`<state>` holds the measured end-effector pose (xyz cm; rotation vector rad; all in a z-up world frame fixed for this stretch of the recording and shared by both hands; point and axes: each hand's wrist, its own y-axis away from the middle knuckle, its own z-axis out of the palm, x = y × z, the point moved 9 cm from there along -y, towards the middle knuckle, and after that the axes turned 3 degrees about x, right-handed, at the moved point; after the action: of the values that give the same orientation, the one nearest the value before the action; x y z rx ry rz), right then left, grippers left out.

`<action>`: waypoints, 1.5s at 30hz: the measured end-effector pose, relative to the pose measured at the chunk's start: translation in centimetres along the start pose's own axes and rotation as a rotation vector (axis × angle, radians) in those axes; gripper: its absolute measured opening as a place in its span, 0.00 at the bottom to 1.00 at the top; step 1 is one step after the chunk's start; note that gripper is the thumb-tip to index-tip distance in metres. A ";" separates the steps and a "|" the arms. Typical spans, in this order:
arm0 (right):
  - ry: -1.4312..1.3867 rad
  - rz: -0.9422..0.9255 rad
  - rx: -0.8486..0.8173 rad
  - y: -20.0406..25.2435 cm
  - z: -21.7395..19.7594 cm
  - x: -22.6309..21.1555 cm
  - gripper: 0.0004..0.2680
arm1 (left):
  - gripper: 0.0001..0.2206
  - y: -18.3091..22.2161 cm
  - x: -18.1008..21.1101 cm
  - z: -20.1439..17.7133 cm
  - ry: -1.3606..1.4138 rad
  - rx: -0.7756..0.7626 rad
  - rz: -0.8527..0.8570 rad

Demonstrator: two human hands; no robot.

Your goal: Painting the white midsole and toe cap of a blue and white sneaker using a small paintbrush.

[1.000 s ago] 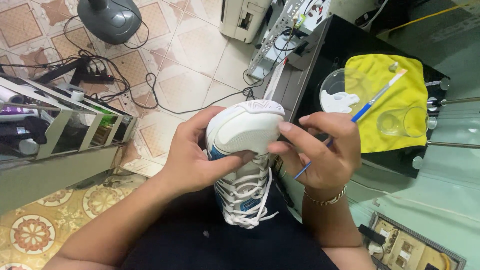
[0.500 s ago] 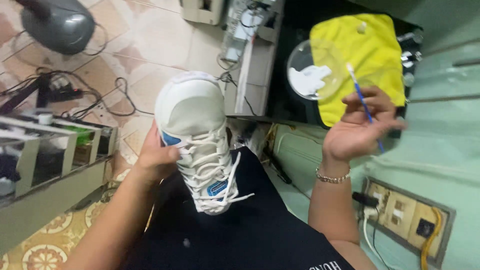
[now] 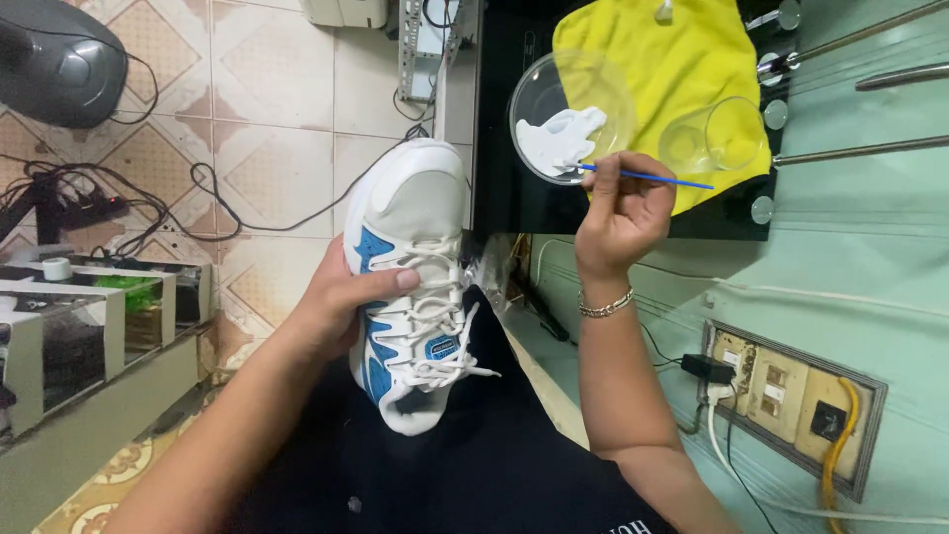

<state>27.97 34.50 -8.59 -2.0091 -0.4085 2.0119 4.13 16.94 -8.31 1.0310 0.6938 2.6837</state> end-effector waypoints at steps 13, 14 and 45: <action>-0.327 -0.030 0.124 0.2 1.1 -9.1 0.06 | 0.32 1.7 1.5 0.4 -0.258 0.024 0.122; -0.396 0.013 0.126 0.5 1.7 -10.4 0.07 | 0.33 2.2 2.1 0.7 -0.324 0.010 0.180; -0.289 -0.101 -0.171 3.2 8.7 -20.4 0.10 | 0.40 7.1 3.6 2.3 -0.312 -0.064 0.290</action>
<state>19.41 23.69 9.03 -1.7487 -0.7499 2.2755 2.96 12.76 -1.29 1.5940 0.4240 2.6573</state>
